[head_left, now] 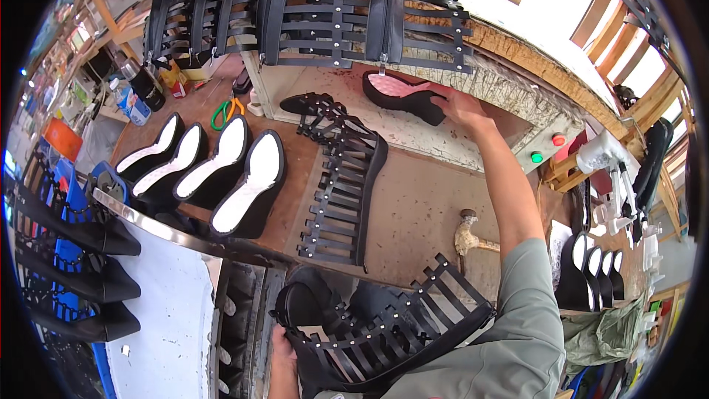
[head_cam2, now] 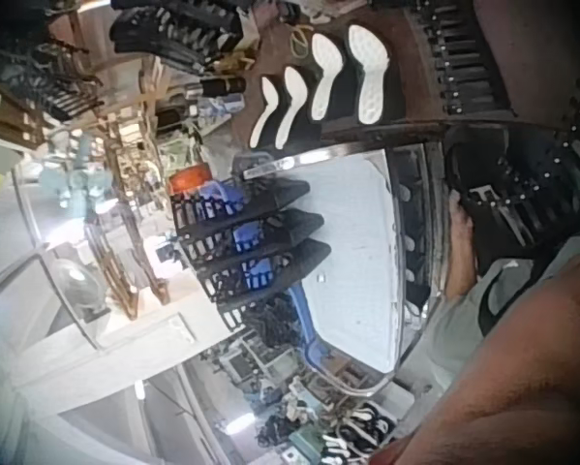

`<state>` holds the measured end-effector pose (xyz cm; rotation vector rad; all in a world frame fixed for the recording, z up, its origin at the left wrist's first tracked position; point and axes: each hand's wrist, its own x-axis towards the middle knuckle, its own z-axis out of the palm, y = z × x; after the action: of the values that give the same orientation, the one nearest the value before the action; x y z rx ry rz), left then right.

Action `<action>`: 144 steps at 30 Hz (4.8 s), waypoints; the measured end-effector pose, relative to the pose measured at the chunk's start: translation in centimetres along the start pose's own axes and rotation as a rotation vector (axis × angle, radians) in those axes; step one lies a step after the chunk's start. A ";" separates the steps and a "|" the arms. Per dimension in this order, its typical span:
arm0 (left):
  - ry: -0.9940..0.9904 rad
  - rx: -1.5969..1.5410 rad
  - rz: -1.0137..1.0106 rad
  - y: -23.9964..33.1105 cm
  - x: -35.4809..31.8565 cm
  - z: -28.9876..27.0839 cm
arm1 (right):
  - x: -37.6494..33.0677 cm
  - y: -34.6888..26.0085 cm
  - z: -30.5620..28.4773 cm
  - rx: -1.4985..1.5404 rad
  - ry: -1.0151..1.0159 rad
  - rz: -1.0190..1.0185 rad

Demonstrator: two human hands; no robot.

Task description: Manually assemble and inspect components of a high-heeled cage sandal.

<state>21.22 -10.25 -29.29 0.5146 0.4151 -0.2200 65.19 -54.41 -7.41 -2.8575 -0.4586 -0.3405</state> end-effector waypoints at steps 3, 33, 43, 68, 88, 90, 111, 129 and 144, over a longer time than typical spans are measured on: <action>-0.048 0.034 -0.059 -0.1 1.6 -1.7 | -1.2 -1.6 -0.5 -0.321 0.044 0.000; -0.270 0.499 0.060 -1.8 -13.4 18.9 | -30.8 -27.0 -10.3 1.957 -0.072 0.159; -0.252 0.488 0.031 -2.5 -14.2 20.6 | -33.3 -27.2 -12.4 1.766 -0.403 -0.180; -0.602 0.582 -0.158 3.7 -8.1 25.7 | -36.5 -28.6 -7.5 2.091 -0.043 0.132; -0.031 0.455 -0.013 1.4 -11.8 23.7 | -39.3 -23.9 -6.5 2.031 -0.597 -0.392; 0.022 0.470 0.024 1.2 -12.3 23.4 | -40.4 -24.4 -6.2 2.037 -0.503 -0.388; -0.135 0.461 0.025 0.8 -11.3 22.9 | -41.8 -26.1 -8.2 2.122 -0.156 -0.341; -0.324 0.535 -0.006 1.6 -10.9 26.6 | -38.8 -28.6 -6.5 1.687 0.367 -0.140; -0.497 0.713 0.061 2.3 -9.0 25.9 | -36.2 -27.5 -7.5 1.438 0.463 -0.406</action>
<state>22.34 -20.83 -3.88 1.1363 -0.1843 -0.4285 21.19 -40.93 -4.70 -1.2475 -0.7520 -0.4525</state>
